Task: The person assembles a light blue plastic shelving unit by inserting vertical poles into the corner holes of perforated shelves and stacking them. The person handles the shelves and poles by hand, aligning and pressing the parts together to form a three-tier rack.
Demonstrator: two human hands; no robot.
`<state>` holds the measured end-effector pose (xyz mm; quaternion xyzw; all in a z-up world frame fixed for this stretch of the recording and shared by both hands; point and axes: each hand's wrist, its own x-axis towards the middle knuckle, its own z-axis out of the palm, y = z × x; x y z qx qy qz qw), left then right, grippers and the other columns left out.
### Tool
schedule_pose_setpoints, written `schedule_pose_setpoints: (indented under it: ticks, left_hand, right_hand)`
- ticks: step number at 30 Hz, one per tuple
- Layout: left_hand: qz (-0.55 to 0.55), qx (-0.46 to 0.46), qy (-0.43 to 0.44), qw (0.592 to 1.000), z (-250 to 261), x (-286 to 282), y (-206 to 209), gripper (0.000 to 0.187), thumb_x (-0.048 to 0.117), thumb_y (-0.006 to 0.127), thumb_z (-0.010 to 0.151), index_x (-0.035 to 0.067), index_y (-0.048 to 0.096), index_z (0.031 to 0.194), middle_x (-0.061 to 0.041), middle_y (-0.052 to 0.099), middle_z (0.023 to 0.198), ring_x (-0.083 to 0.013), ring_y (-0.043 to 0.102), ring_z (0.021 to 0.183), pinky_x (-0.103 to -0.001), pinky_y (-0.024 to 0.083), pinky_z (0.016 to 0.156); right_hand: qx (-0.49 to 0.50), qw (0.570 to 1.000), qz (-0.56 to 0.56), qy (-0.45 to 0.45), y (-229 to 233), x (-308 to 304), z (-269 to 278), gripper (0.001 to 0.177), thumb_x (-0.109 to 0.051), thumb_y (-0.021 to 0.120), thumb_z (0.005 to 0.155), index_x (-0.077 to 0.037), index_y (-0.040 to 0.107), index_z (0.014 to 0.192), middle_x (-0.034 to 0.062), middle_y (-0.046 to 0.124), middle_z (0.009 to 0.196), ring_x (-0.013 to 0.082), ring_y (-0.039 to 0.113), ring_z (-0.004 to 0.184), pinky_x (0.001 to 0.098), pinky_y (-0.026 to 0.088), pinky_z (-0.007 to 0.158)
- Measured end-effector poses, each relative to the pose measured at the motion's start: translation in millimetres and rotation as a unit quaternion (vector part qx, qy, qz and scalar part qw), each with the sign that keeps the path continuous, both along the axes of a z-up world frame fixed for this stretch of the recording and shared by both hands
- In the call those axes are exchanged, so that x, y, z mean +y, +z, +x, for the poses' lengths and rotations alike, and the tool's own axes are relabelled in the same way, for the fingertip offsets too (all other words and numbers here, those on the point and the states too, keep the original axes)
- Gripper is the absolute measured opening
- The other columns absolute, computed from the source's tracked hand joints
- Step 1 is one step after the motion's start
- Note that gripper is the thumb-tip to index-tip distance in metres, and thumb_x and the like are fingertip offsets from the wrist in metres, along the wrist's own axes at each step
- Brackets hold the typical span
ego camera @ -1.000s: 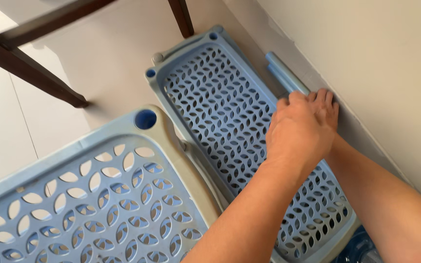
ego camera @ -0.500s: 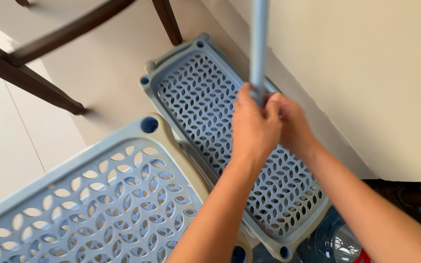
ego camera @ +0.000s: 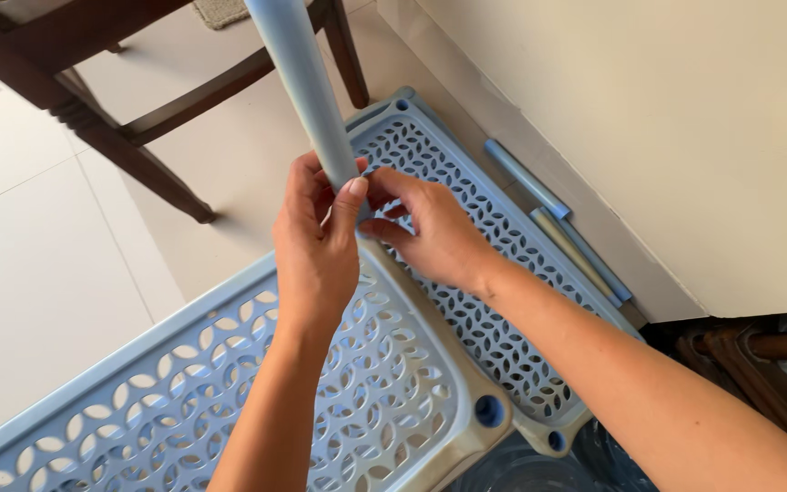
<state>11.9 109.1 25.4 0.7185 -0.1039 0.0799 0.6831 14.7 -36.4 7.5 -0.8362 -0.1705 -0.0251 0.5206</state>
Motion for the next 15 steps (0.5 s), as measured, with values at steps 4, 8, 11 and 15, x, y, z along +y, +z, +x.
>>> schedule_pose_setpoints:
  ticks: [4,8,11,15]
  left_hand:
    - [-0.008,0.043,-0.016,0.999,1.5,12.2,-6.0,0.022,0.004,0.062,0.101,0.002,0.060,0.123,-0.006,0.072,0.109,-0.0125,0.070,0.101,-0.030,0.057,0.091]
    - [-0.026,0.021,-0.049,0.998,-1.9,18.3,-9.3,0.022,0.002,0.059,0.103,0.002,0.061,0.124,-0.006,0.072,0.109,-0.0131,0.070,0.102,-0.030,0.058,0.093]
    - [-0.005,0.016,-0.069,0.997,1.0,21.5,-10.7,0.025,0.002,0.058,0.102,0.003,0.061,0.127,-0.005,0.073,0.112,-0.0125,0.070,0.103,-0.029,0.058,0.094]
    - [0.013,0.010,-0.122,0.992,11.3,31.5,-12.6,0.028,0.002,0.057,0.103,0.003,0.060,0.131,-0.005,0.074,0.114,-0.0124,0.069,0.104,-0.030,0.055,0.098]
  right_hand:
    - [-0.031,0.999,-0.017,-0.021,-4.8,11.1,-0.3,0.031,-0.011,0.075,0.091,-0.006,0.061,0.118,0.0076,0.075,0.102,0.0237,0.074,0.092,0.0370,0.059,0.085]
    - [-0.102,0.992,-0.062,-0.028,-6.6,15.1,-5.7,0.031,-0.013,0.076,0.093,-0.006,0.061,0.120,0.0068,0.073,0.101,0.0252,0.068,0.091,0.0389,0.056,0.082]
    - [-0.144,0.985,-0.080,-0.040,-5.8,15.1,-7.6,0.034,-0.013,0.076,0.092,-0.005,0.061,0.121,0.0060,0.072,0.104,0.0240,0.067,0.094,0.0392,0.055,0.084]
    - [-0.093,0.991,-0.073,-0.065,-5.0,20.0,-6.7,0.031,-0.017,0.079,0.090,-0.006,0.063,0.115,0.0037,0.071,0.099,0.0207,0.068,0.093,0.0349,0.057,0.083]
